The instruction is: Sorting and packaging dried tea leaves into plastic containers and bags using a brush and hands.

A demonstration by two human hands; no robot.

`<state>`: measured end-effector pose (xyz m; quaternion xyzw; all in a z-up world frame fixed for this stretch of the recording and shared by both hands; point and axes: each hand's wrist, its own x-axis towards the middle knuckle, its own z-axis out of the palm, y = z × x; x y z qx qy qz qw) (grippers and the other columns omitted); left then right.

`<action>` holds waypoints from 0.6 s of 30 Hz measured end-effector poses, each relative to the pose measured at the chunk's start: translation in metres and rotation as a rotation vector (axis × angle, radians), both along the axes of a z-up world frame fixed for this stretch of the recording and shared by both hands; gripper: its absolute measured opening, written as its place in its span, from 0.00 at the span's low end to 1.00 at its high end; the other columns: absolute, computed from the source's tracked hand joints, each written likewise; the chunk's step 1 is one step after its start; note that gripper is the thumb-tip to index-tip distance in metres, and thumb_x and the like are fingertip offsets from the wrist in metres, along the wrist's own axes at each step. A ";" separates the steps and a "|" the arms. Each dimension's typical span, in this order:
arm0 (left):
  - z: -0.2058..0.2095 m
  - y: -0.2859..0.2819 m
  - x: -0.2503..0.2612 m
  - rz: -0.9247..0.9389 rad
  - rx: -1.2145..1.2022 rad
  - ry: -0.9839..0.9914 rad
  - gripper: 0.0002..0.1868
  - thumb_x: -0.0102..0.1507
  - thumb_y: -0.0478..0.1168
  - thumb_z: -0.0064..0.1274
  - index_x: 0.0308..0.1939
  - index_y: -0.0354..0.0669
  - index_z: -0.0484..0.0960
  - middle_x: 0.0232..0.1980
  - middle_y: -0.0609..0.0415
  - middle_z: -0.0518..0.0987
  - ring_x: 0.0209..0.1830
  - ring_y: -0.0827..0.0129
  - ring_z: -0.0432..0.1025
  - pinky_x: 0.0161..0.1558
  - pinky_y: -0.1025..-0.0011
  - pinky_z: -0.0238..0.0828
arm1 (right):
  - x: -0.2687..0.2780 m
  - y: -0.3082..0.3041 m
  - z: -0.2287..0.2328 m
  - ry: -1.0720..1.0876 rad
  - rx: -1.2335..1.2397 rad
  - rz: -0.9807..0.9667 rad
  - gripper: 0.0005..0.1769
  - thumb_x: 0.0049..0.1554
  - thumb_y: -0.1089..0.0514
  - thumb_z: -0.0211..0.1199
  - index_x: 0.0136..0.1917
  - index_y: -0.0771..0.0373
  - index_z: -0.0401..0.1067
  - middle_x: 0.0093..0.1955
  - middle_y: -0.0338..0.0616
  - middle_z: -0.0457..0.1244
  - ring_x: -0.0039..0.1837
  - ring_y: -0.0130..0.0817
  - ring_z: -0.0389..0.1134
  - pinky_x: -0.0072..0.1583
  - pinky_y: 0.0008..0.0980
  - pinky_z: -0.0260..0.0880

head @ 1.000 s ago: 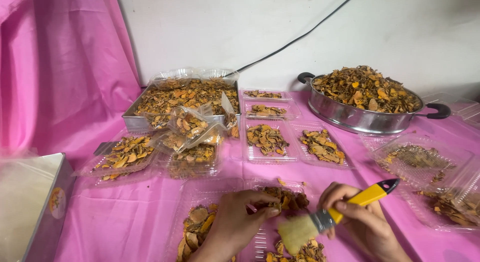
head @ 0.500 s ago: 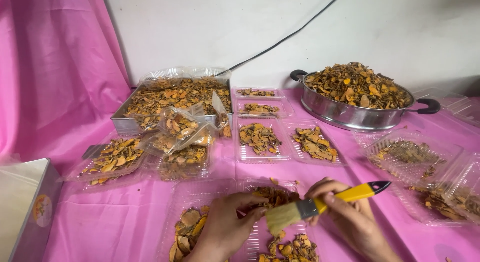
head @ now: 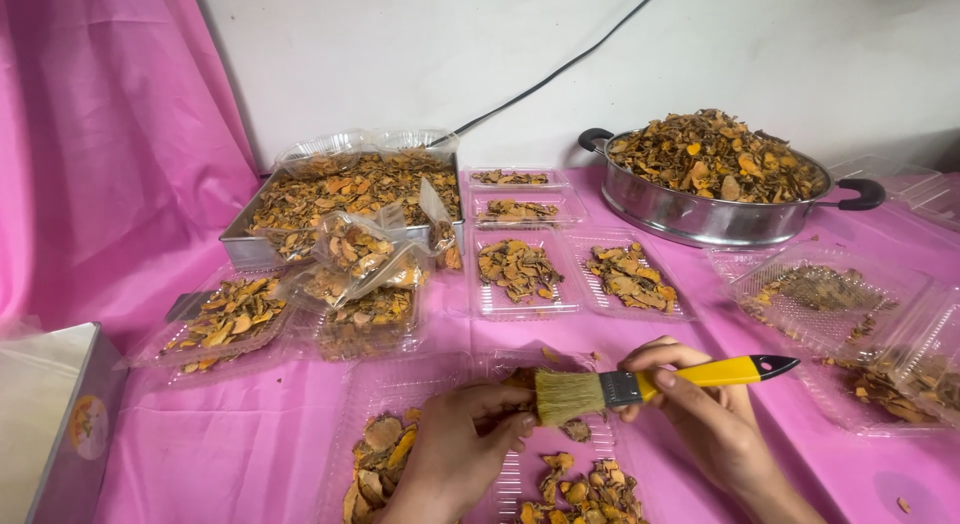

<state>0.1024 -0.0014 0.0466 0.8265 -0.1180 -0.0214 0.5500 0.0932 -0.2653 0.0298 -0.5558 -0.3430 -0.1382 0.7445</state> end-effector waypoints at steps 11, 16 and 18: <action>0.007 0.004 -0.001 0.062 0.024 -0.009 0.17 0.55 0.40 0.67 0.48 0.58 0.94 0.54 0.63 0.91 0.52 0.78 0.85 0.57 0.82 0.84 | -0.001 0.000 -0.006 0.090 0.080 0.217 0.12 0.61 0.69 0.54 0.53 0.79 0.75 0.48 0.64 0.68 0.42 0.50 0.71 0.43 0.37 0.78; 0.012 0.001 -0.007 0.040 -0.033 0.076 0.18 0.57 0.38 0.64 0.51 0.56 0.91 0.57 0.63 0.90 0.50 0.79 0.87 0.54 0.83 0.87 | 0.004 -0.006 -0.012 0.050 0.068 -0.068 0.14 0.61 0.68 0.56 0.57 0.78 0.75 0.59 0.62 0.69 0.44 0.49 0.75 0.50 0.42 0.79; 0.016 0.002 -0.008 0.011 -0.124 0.074 0.16 0.57 0.35 0.63 0.48 0.51 0.93 0.49 0.58 0.93 0.34 0.77 0.84 0.38 0.82 0.87 | 0.005 -0.011 -0.014 0.066 0.008 0.235 0.15 0.62 0.64 0.56 0.59 0.75 0.74 0.55 0.65 0.67 0.48 0.49 0.71 0.49 0.42 0.78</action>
